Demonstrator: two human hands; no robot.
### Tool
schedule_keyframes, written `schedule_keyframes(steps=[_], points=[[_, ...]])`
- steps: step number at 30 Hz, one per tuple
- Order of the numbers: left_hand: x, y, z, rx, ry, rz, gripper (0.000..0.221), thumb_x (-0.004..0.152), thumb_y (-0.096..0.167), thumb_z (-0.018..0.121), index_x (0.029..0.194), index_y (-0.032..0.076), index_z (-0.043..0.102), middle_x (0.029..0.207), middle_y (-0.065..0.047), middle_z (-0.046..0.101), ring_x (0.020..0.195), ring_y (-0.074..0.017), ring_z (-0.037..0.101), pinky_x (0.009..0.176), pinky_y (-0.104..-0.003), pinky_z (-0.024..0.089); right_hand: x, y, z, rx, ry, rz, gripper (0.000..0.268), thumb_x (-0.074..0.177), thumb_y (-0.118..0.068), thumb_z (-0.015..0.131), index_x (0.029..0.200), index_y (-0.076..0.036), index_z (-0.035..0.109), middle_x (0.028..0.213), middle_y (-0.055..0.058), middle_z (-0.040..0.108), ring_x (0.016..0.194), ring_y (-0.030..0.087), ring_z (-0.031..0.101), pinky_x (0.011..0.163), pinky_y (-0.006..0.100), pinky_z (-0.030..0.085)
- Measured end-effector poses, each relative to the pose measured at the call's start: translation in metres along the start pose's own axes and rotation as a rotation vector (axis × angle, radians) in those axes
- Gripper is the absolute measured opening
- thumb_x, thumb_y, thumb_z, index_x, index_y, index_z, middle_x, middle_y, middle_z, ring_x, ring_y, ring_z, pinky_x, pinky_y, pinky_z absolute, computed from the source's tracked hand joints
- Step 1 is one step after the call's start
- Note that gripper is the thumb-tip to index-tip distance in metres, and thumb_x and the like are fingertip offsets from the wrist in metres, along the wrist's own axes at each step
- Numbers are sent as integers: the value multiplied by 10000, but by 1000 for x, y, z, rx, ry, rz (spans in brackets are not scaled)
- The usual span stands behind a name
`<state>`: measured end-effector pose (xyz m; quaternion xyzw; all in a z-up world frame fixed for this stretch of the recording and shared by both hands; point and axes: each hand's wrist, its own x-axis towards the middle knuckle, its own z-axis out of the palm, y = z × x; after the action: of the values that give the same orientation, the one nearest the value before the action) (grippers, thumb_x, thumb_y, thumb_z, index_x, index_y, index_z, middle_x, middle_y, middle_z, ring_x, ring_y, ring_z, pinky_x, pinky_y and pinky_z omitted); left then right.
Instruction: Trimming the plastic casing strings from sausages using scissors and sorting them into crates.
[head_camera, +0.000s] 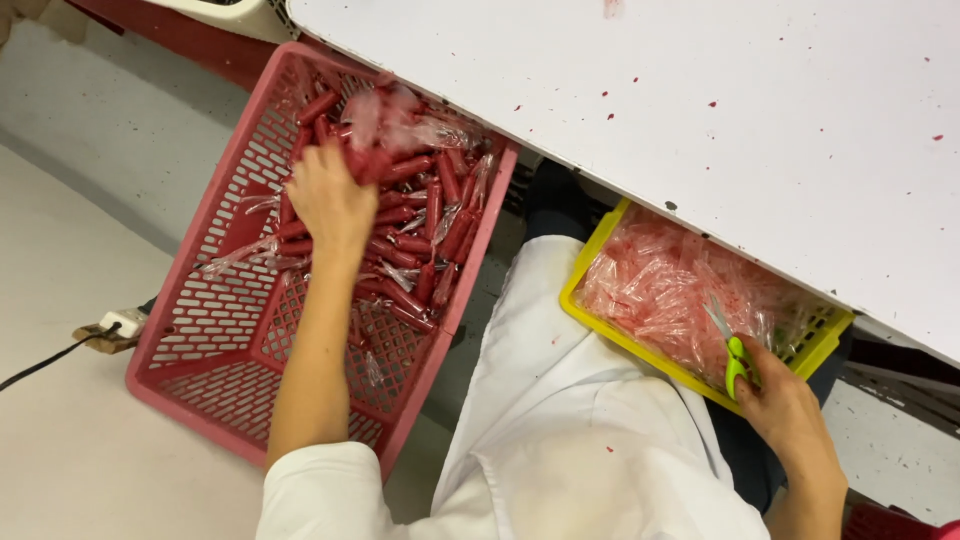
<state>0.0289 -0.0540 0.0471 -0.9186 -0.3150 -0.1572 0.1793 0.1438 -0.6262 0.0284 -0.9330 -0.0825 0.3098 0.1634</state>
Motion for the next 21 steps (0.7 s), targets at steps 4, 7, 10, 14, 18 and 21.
schedule_keyframes(steps=[4,7,10,14,18,21], points=[[41,4,-29,-829,-263,-493,490,789,214,832,1193,38,617,1115,-74,555,1022,-232,638,904,-387,581,8,12,14,-43,25,-38,650,873,-157,585,1516,-206,504,1303,182,681,1137,392,666,914,448,503],[38,29,-12,-827,-554,-423,522,772,228,826,1224,96,601,1278,-94,463,1205,-253,490,1075,-463,491,8,3,18,-64,-9,-28,603,878,-168,589,1475,-206,515,1243,184,704,1106,414,677,885,458,513],[11,43,42,-505,-500,-105,586,730,234,828,1247,92,591,1271,-156,414,1210,-354,393,1020,-610,417,-1,-6,18,-54,-45,-18,619,880,-157,583,1489,-220,495,1255,170,696,1120,404,674,893,455,510],[5,47,55,-438,-458,-41,785,709,148,822,1389,47,442,1503,-287,362,1367,-473,379,1088,-701,284,-4,-8,17,-49,-25,-38,663,889,-136,579,1538,-216,468,1273,169,687,1124,369,679,903,455,516],[11,46,52,-267,-463,-99,991,695,440,855,1464,33,379,1251,-182,476,1115,-378,473,873,-575,437,-6,-13,12,-49,-45,-7,599,895,-148,563,1489,-200,504,1331,131,679,1153,375,671,921,458,513],[15,46,56,-255,-468,-82,686,675,443,830,1151,-7,629,1200,-185,509,1115,-399,472,930,-565,428,-6,-18,12,-38,-24,-26,610,885,-136,568,1489,-197,502,1320,142,680,1160,386,664,918,456,500]])
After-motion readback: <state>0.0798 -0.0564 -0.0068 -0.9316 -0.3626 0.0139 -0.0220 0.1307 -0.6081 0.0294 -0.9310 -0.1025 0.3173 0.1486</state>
